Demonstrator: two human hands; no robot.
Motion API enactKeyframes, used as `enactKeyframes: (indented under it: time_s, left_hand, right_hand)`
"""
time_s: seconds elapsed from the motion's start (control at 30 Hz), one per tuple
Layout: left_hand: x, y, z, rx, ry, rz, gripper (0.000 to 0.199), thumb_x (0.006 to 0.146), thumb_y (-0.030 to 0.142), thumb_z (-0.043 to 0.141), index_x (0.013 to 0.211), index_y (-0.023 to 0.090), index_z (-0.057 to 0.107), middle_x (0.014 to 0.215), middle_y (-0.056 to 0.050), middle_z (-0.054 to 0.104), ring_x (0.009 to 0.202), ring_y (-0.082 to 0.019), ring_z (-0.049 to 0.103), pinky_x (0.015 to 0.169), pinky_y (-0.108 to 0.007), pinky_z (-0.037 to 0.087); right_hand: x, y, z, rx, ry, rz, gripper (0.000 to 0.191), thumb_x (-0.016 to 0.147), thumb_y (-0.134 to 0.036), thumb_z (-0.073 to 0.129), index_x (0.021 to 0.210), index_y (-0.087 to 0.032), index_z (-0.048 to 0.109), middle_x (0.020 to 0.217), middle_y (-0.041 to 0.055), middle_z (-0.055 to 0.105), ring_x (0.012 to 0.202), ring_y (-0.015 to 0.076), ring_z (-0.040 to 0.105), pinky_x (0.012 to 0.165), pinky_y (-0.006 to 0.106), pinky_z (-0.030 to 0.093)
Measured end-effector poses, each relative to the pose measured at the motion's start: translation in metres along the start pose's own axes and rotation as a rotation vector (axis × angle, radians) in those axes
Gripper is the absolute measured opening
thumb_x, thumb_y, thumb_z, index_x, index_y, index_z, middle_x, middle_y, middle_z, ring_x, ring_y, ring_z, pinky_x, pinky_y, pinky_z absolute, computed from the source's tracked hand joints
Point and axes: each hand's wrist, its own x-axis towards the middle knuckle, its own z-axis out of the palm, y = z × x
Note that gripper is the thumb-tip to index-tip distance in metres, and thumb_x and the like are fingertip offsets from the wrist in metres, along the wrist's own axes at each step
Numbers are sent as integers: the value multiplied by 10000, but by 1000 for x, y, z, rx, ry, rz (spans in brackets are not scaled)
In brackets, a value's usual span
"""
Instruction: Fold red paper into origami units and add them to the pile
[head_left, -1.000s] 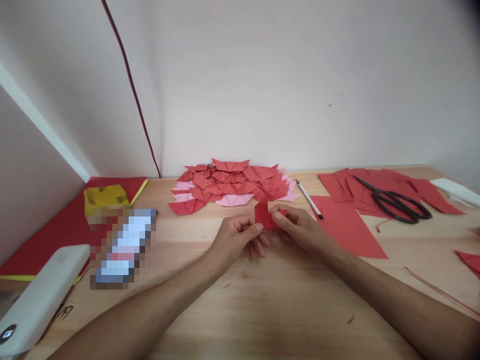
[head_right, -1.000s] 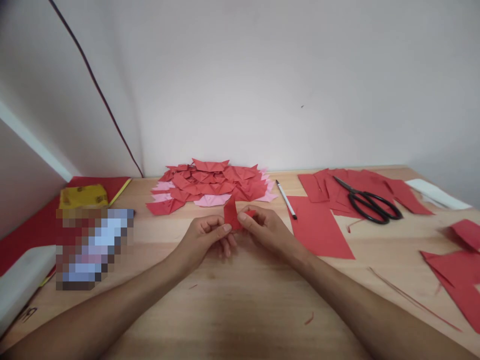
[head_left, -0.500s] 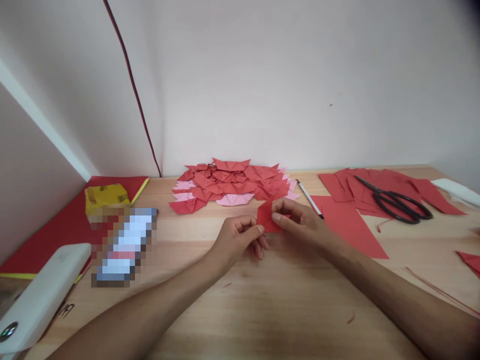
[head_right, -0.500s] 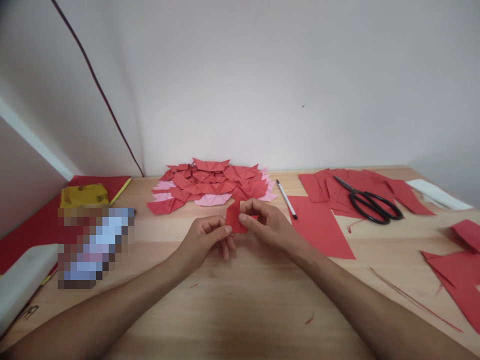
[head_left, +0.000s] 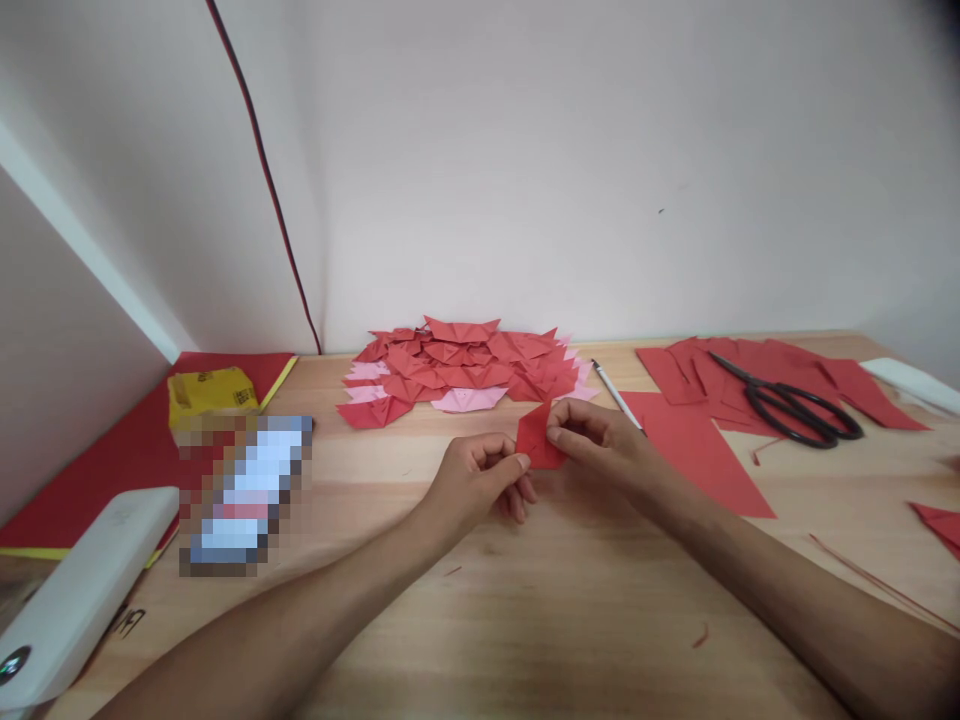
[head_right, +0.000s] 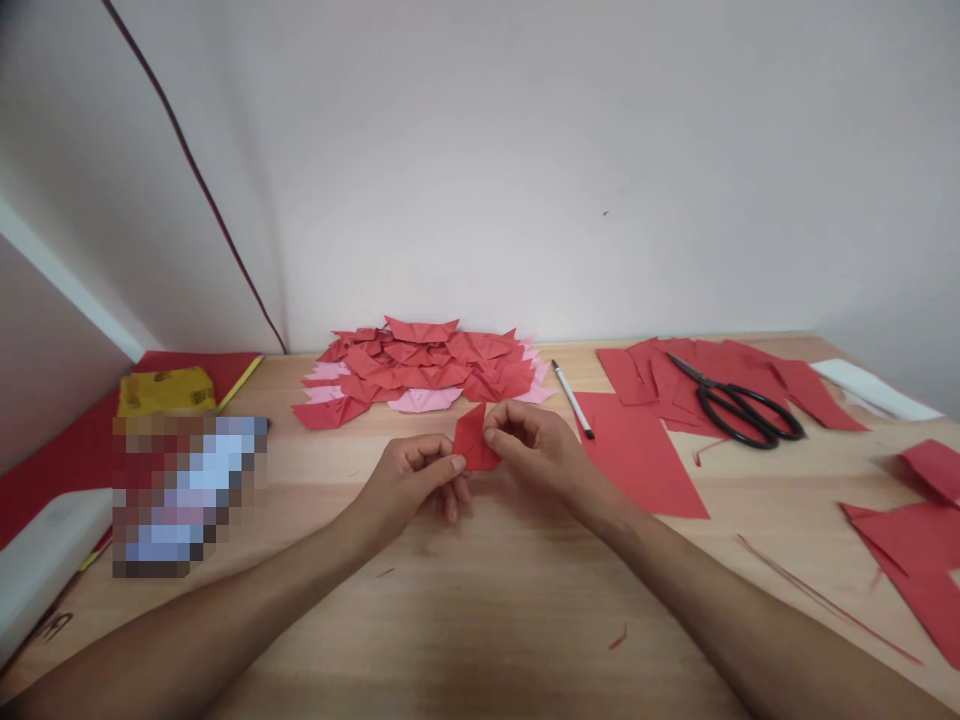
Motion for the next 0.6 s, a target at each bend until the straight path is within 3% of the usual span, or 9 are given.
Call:
enactKeyframes:
  time_s: [0.3, 0.5, 0.6]
  left_hand:
    - [1, -2, -1, -18, -2, -2, 226, 791, 315, 594, 688, 120, 545, 587, -40, 641, 403, -99, 548, 423, -197, 418]
    - [0, -3, -2, 22, 17, 31, 255, 813, 330, 585, 680, 119, 533, 625, -52, 650, 425, -95, 558, 433, -191, 410]
    - [1, -5, -4, 31, 8, 80, 282, 835, 366, 571, 704, 119, 537, 636, -47, 641, 441, -99, 567, 444, -197, 420]
  right_hand:
    - [-2, 0, -1, 6, 21, 5, 150, 813, -295, 571, 725, -185, 520, 701, -14, 497, 642, 111, 435, 588, 247, 361]
    - [0, -1, -9, 40, 184, 70, 269, 868, -442, 506, 770, -193, 537, 729, 2, 518, 601, 109, 438, 543, 237, 364]
    - [1, -2, -10, -2, 55, -2, 315, 869, -502, 491, 855, -194, 554, 832, 26, 568, 718, 136, 510, 615, 248, 403]
